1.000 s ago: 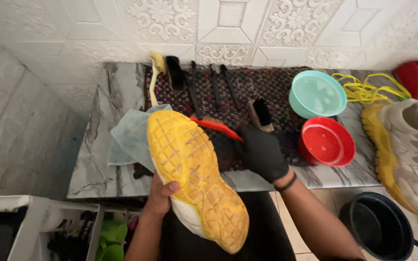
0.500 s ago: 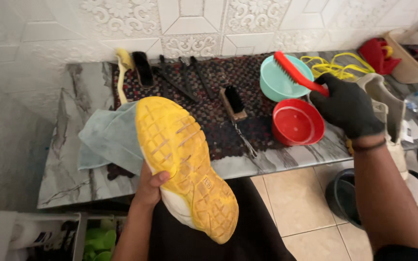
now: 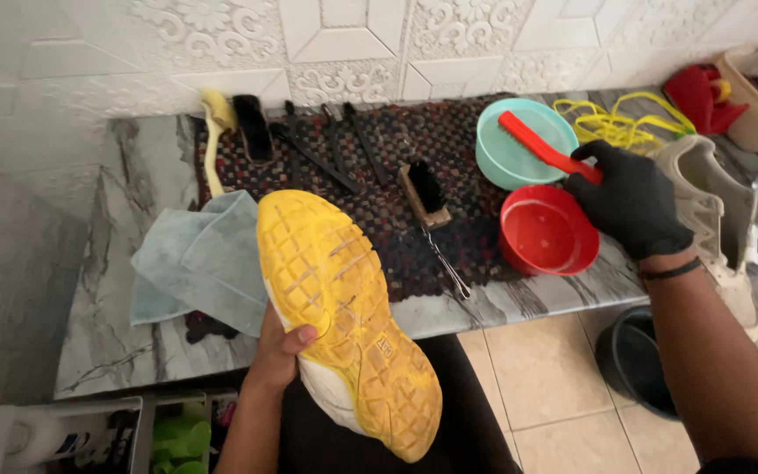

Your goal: The person scrubs the sole of a yellow and white sneaker using a red brush and a black brush, dipping the brush into a red bowl of water. They also wipe the shoe with a light blue cloth.

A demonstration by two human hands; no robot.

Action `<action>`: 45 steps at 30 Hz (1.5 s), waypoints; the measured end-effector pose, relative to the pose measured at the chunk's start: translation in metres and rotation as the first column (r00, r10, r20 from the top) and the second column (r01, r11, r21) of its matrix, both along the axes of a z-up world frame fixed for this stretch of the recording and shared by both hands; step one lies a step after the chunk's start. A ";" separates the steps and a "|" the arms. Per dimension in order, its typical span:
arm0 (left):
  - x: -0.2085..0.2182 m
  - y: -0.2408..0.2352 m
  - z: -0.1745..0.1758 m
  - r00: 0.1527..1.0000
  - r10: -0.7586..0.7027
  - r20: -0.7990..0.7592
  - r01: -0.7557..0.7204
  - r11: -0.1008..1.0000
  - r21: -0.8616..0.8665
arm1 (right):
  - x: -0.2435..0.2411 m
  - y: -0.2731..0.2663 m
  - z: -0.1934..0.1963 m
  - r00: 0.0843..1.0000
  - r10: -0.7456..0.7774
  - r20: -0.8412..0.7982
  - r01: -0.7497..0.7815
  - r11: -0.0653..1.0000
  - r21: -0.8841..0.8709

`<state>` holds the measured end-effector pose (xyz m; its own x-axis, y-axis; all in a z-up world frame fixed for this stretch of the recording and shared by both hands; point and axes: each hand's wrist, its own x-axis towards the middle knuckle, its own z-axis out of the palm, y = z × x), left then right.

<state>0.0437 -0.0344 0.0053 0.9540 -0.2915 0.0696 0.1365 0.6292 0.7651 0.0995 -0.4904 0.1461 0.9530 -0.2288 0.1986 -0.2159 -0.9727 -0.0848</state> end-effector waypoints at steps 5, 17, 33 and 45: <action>0.000 0.001 -0.002 0.996 0.001 0.087 -0.007 0.998 0.066 | -0.036 0.011 0.021 0.979 -0.020 0.202 -0.016 0.985 0.171; 0.000 0.005 -0.027 0.994 0.013 0.105 -0.016 1.000 0.027 | -0.126 0.031 0.027 0.931 -0.251 -0.264 0.266 0.964 0.023; -0.002 -0.001 0.004 0.994 0.004 0.108 -0.008 0.999 0.041 | -0.123 0.033 0.023 0.961 -0.208 -0.180 0.229 0.968 0.107; -0.003 0.000 0.002 0.993 -0.030 0.119 0.029 1.000 0.008 | -0.148 0.045 0.037 0.993 -0.106 -0.054 0.115 0.970 0.213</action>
